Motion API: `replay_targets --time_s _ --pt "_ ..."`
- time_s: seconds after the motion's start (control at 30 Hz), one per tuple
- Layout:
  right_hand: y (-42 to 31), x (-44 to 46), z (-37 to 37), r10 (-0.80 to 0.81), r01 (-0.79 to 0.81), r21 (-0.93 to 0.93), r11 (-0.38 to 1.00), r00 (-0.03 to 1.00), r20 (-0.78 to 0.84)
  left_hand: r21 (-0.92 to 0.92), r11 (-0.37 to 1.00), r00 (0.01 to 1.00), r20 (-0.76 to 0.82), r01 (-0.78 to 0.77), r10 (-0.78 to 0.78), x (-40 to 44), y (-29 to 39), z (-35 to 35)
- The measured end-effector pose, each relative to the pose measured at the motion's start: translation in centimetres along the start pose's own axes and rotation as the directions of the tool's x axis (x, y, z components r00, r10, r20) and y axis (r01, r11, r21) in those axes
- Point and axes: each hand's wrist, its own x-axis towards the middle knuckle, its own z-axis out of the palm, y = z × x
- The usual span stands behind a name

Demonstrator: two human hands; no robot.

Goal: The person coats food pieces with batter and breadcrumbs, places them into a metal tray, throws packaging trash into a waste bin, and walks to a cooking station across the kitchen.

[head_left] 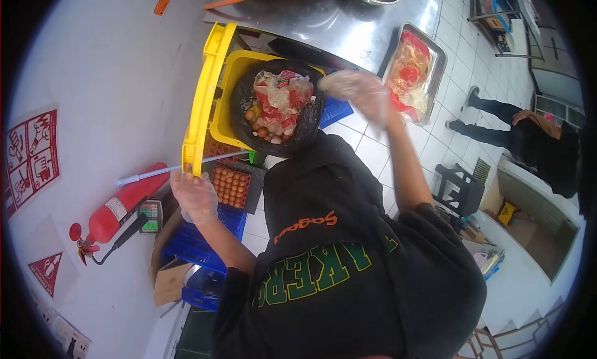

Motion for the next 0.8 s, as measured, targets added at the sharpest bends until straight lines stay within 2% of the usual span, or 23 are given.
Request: replay_targets --time_s 0.03,0.07,0.1,0.17,0.2,0.23,0.3,0.33,0.43,0.5,0.53,0.57,0.6,0.63,0.67,0.7,0.73,0.77,0.8 --pt "-1.8 -1.4 -2.3 -0.078 0.060 -0.345 0.937 0.996 -0.037 -0.018 0.999 0.999 -0.024 -0.036 0.036 -0.2 -0.2 0.6" --pt "-3.6 -2.8 -4.6 -0.155 0.076 -0.620 0.781 0.985 -0.074 -0.034 0.997 0.997 -0.048 -0.064 0.062 -0.3 -0.6 1.3" --pt "-6.4 -4.0 -5.6 -0.091 -0.072 -0.617 0.784 0.969 -0.229 -0.037 0.999 0.999 -0.036 -0.038 0.037 -0.5 -0.7 1.8" --pt "-7.2 -5.5 -10.8 -0.042 -0.334 -0.634 0.697 0.864 -0.502 -0.027 1.000 0.999 -0.052 -0.004 0.003 -1.0 -0.5 2.3" --pt "-7.6 -5.1 -13.2 0.167 -0.523 -0.840 0.143 0.850 -0.500 -0.030 1.000 1.000 -0.016 -0.003 0.003 -1.0 -0.6 2.2" --pt "-8.1 -5.0 -14.4 0.334 -0.413 -0.785 -0.461 0.739 -0.585 -0.034 0.999 1.000 -0.004 0.008 -0.008 -0.8 -0.7 1.9" --pt "-9.3 -6.0 -10.4 0.288 -0.620 -0.745 -0.245 0.687 -0.667 -0.054 0.999 1.000 0.000 -0.002 0.002 -0.4 -0.5 1.6" --pt "-7.6 -6.4 -11.3 0.275 -0.592 -0.761 -0.265 0.710 -0.649 -0.053 0.998 0.999 -0.046 -0.023 0.020 -0.3 -0.5 1.6" --pt "-0.5 -6.9 -19.1 0.262 -0.245 -0.822 -0.514 0.868 -0.423 -0.032 0.999 0.999 0.045 -0.028 0.029 -0.4 -0.4 1.7" --pt "2.2 -7.3 -23.4 0.258 -0.012 -0.764 -0.645 0.938 -0.232 -0.034 0.999 0.995 0.100 -0.015 0.019 -0.1 -0.1 1.1" --pt "2.7 -7.7 -24.5 0.212 -0.013 -0.748 -0.664 0.956 -0.204 -0.041 0.999 0.988 0.153 -0.004 0.011 0.0 -0.1 0.9" --pt "1.6 -7.8 -23.3 0.040 -0.260 -0.764 -0.590 0.936 -0.349 -0.050 0.999 0.988 0.154 -0.006 0.013 -0.1 -0.3 1.3" --pt "1.4 -8.1 -24.5 0.042 -0.255 -0.763 -0.595 0.937 -0.346 -0.049 0.999 0.994 0.109 -0.009 0.014 -0.4 -0.4 1.7" --pt "0.9 -8.7 -26.2 0.027 -0.358 -0.803 -0.476 0.907 -0.420 -0.046 0.999 0.998 0.062 -0.012 0.015 -0.7 -0.4 1.8" --pt "0.8 -9.6 -28.9 0.025 -0.405 -0.815 -0.414 0.890 -0.455 -0.053 0.998 0.998 0.059 -0.015 0.018 -0.6 -0.4 1.4" --pt "-0.5 -9.9 -29.1 0.023 -0.452 -0.821 -0.351 0.872 -0.490 -0.059 0.998 0.993 0.118 0.001 0.006 -0.2 -0.3 0.8" --pt "-1.5 -10.5 -29.1 -0.060 -0.569 -0.818 -0.088 0.822 -0.566 -0.062 0.998 0.984 0.176 0.016 -0.005 -0.1 -0.3 0.2" --pt "-3.7 -10.6 -24.9 -0.128 -0.591 -0.753 0.289 0.756 -0.642 -0.065 0.998 0.985 0.171 0.013 -0.002 -0.2 -0.3 0.2" --pt "-5.6 -10.5 -22.2 -0.140 -0.512 -0.657 0.554 0.720 -0.680 -0.056 0.998 0.988 0.151 0.015 -0.007 -0.3 -0.3 0.3"
